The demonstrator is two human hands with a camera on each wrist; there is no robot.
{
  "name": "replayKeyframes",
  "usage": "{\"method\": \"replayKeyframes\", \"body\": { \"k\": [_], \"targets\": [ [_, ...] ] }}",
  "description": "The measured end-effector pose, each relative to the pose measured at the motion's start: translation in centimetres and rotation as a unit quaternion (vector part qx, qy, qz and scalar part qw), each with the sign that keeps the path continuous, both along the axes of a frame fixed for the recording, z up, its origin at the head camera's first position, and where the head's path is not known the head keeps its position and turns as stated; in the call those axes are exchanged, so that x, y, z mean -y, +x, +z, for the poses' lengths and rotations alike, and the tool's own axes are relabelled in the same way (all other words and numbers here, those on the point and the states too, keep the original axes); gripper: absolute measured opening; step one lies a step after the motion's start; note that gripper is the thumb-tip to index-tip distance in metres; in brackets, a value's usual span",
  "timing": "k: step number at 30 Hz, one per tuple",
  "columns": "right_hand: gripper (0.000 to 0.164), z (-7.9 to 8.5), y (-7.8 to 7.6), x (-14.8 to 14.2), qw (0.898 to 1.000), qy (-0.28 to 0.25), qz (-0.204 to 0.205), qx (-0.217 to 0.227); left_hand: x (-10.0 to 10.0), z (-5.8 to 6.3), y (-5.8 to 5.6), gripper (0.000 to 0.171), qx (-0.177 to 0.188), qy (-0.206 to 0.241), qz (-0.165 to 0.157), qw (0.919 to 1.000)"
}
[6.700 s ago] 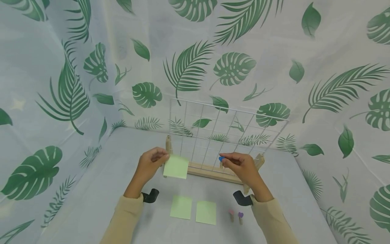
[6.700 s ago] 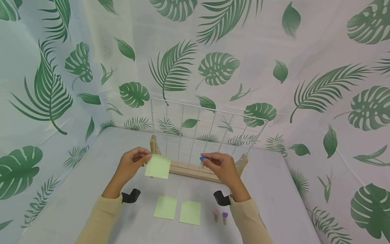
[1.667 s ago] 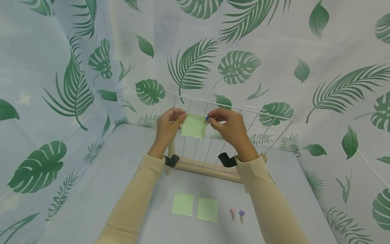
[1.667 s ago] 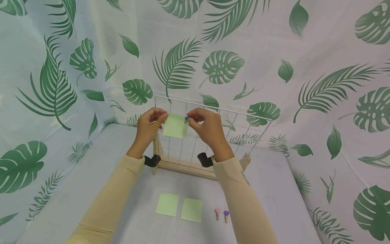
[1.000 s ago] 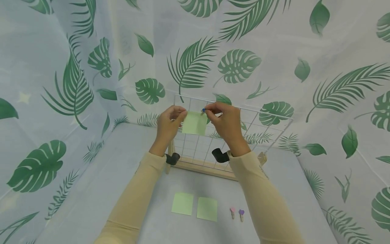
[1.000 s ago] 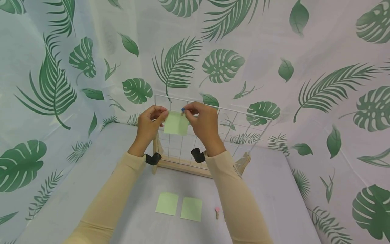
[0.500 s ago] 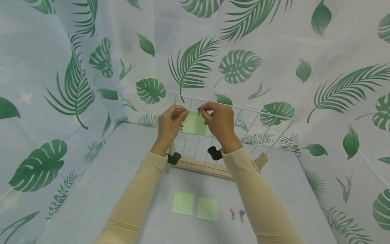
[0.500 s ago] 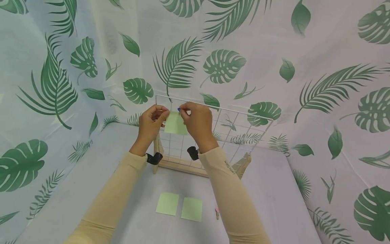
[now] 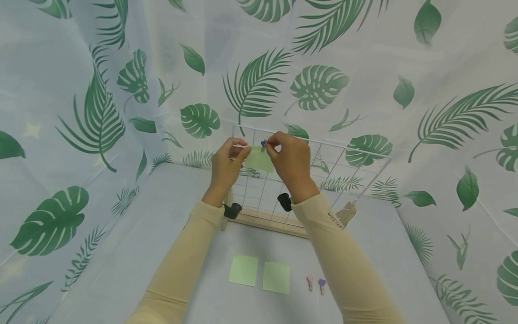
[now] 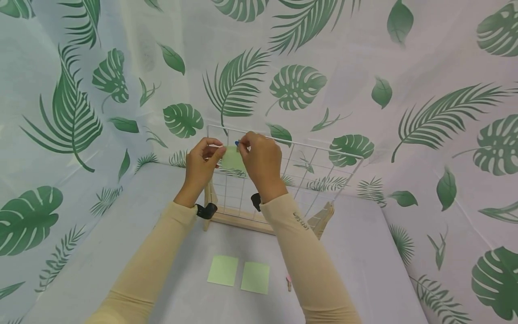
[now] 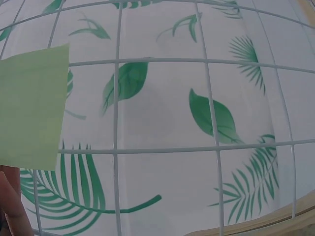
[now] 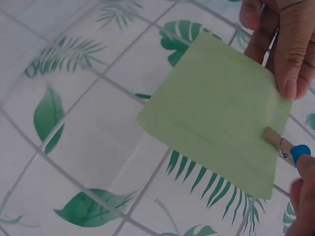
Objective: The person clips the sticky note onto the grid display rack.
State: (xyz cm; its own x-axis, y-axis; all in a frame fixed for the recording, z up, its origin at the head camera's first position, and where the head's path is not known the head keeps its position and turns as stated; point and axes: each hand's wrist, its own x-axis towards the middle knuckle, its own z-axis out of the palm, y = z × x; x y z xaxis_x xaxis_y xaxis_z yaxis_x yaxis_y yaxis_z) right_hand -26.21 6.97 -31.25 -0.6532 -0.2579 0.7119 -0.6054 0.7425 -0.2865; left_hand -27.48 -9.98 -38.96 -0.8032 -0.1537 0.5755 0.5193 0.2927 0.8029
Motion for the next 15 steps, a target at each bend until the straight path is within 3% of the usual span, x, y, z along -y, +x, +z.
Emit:
{"method": "replayKeyframes", "body": {
  "k": [3, 6, 15],
  "targets": [
    [0.023, -0.4, -0.2, -0.1, 0.998, 0.003, -0.030, -0.053, 0.1, 0.0, 0.1, 0.021, -0.005, -0.006, -0.001, 1.0000],
    [0.031, -0.7, -0.5, -0.3, 0.996, -0.004, -0.036, -0.076, 0.1, 0.1, 0.1, 0.021, -0.003, -0.010, 0.000, 0.9999],
    [0.023, -1.5, -0.6, -1.2, 0.998, -0.032, 0.000, -0.052, 0.2, 0.1, 0.2, 0.020, 0.018, -0.012, 0.000, 0.9998]
  ]
}}
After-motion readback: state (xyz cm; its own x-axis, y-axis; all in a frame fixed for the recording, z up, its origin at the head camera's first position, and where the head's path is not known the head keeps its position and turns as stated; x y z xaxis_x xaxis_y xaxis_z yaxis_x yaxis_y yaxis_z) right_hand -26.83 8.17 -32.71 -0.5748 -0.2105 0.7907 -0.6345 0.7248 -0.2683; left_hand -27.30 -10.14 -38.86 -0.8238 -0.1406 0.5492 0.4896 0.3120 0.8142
